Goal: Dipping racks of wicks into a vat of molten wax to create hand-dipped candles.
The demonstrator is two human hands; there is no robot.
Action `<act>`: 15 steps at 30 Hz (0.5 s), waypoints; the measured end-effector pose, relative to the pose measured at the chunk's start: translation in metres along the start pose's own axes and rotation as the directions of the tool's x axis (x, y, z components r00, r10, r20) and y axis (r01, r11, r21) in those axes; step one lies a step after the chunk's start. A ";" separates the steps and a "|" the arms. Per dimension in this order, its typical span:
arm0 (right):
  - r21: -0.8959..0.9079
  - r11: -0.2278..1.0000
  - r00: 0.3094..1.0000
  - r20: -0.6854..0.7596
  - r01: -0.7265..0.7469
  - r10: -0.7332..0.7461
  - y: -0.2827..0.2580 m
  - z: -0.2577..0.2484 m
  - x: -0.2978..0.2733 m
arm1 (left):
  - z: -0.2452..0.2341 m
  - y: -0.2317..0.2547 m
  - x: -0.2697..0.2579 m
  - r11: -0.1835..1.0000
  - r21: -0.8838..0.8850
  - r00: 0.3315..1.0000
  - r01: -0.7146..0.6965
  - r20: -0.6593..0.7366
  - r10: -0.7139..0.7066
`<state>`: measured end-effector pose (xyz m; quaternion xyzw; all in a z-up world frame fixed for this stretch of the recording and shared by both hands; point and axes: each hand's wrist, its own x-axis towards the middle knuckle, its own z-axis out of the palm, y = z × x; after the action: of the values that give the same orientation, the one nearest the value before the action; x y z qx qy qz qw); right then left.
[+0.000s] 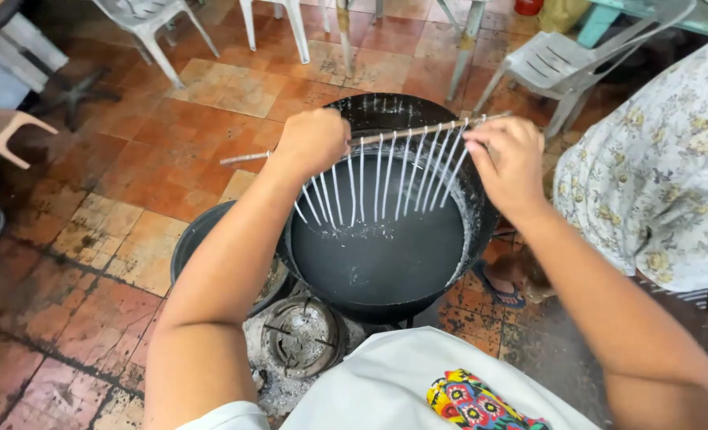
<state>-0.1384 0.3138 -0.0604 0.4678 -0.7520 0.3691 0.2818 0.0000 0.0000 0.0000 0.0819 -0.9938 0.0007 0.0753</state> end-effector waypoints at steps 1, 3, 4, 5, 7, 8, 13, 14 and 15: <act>-0.049 0.997 0.998 0.021 0.060 -0.059 -0.011 -0.010 0.019 | -0.008 -0.003 0.005 1.000 -0.017 1.000 -0.001 0.009 0.001; -0.069 0.991 0.991 0.070 0.119 -0.114 -0.027 -0.012 0.044 | -0.029 -0.003 0.003 1.000 -0.025 1.000 0.008 0.019 -0.008; -0.091 0.982 0.980 0.122 0.168 -0.156 -0.036 -0.013 0.056 | -0.039 -0.003 0.003 0.999 -0.038 0.999 0.010 0.037 -0.008; -0.088 0.981 0.980 0.118 0.173 -0.162 -0.045 -0.012 0.064 | -0.047 -0.001 -0.001 0.999 -0.034 0.999 0.014 0.032 -0.013; -0.167 0.976 0.962 0.257 0.142 -0.096 -0.060 -0.012 0.077 | -0.061 0.006 -0.008 0.999 -0.035 1.000 0.028 0.008 -0.028; -0.164 0.976 0.962 0.254 0.144 -0.099 -0.072 -0.017 0.087 | -0.081 0.014 -0.015 0.999 -0.031 1.000 0.031 0.006 -0.031; -0.185 0.983 0.826 0.555 0.011 0.095 -0.113 -0.037 0.113 | -0.119 0.032 -0.033 0.995 -0.095 0.983 0.040 0.183 -0.022; -0.183 0.983 0.825 0.558 0.014 0.092 -0.113 -0.037 0.113 | -0.120 0.031 -0.034 0.994 -0.096 0.983 0.044 0.184 -0.026; -0.179 0.984 0.825 0.558 0.011 0.092 -0.112 -0.038 0.112 | -0.120 0.031 -0.036 0.992 -0.120 0.987 0.030 0.161 -0.011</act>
<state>-0.0782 0.2568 0.0797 0.5134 -0.8407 0.1532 0.0790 0.0481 0.0384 0.1137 0.0871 -0.9939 -0.0675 0.0000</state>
